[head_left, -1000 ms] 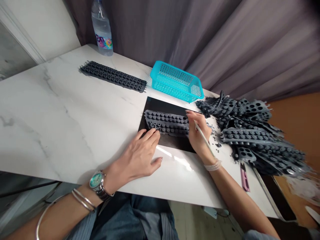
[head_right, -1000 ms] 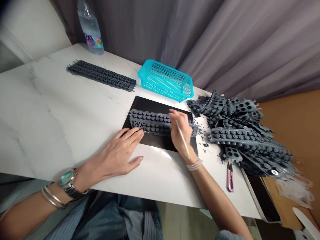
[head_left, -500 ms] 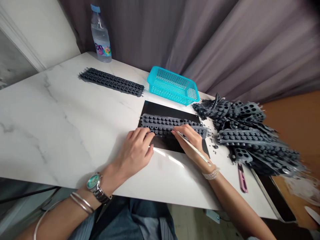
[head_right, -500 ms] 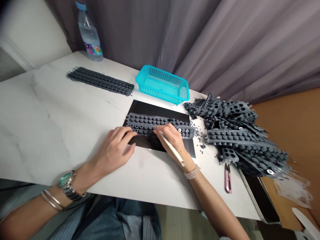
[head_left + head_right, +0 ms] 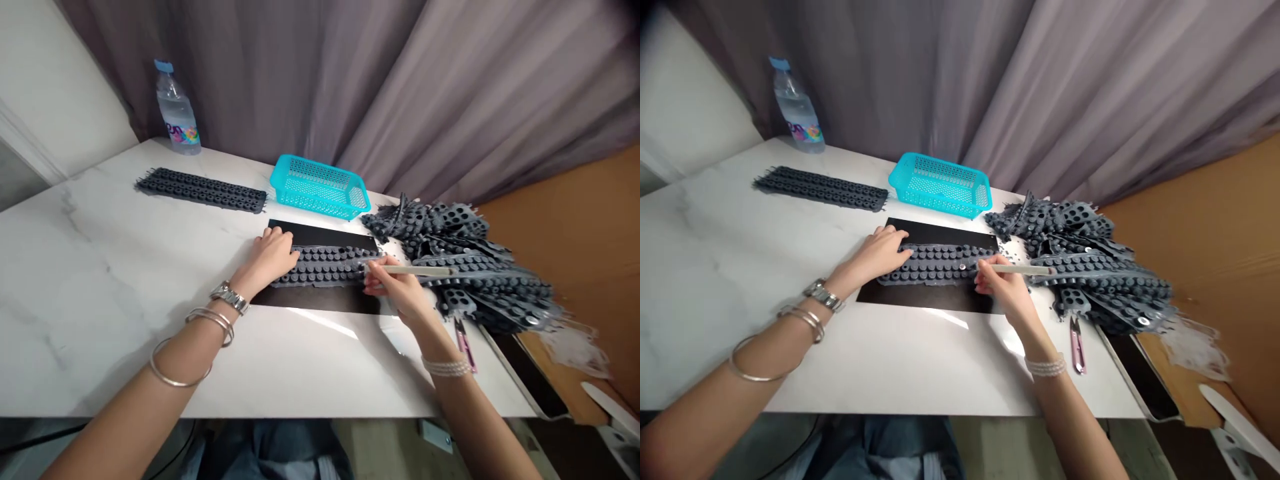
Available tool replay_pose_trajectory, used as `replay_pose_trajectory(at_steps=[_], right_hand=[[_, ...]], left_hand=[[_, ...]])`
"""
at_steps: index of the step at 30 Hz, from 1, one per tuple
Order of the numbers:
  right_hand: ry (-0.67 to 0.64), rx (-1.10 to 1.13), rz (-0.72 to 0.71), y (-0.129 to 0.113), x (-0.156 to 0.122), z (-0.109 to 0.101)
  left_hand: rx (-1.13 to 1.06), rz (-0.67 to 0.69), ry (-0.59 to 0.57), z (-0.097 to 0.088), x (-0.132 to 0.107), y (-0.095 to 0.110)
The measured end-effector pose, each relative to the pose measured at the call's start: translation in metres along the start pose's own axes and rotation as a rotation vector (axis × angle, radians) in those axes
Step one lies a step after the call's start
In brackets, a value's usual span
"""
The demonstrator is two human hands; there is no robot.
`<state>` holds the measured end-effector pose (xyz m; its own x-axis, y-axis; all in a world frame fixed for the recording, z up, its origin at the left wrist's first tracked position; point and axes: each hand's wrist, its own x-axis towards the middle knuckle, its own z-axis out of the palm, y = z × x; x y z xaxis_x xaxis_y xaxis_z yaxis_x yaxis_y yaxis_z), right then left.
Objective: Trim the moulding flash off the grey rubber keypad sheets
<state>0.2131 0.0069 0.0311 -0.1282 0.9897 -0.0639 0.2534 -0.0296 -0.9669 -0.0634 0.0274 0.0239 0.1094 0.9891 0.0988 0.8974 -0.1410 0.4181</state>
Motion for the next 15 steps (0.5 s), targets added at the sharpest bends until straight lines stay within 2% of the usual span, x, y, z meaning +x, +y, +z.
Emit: replay_pose_trajectory(at_steps=[2,4,7,10,12,15], right_hand=[[-0.012,0.109,0.050,0.005,-0.002,-0.013],[-0.003,0.191,0.042,0.009,-0.003,-0.019],[0.058,0.290,0.044,0.011,0.004,-0.018],[0.146,0.387,0.111,0.009,0.017,-0.011],[0.193,0.481,0.134,0.004,0.027,-0.009],[0.280,0.656,0.048,-0.008,0.041,-0.013]], left_hand=[[-0.035,0.021,-0.042,-0.001,0.014,0.000],[-0.093,0.059,-0.117,-0.005,0.022,0.001],[-0.208,0.137,-0.228,-0.014,0.024,0.002],[-0.317,0.202,-0.267,-0.023,0.019,0.006],[-0.472,0.207,-0.291,-0.027,0.016,0.013],[-0.835,0.183,-0.329,-0.034,0.018,0.032]])
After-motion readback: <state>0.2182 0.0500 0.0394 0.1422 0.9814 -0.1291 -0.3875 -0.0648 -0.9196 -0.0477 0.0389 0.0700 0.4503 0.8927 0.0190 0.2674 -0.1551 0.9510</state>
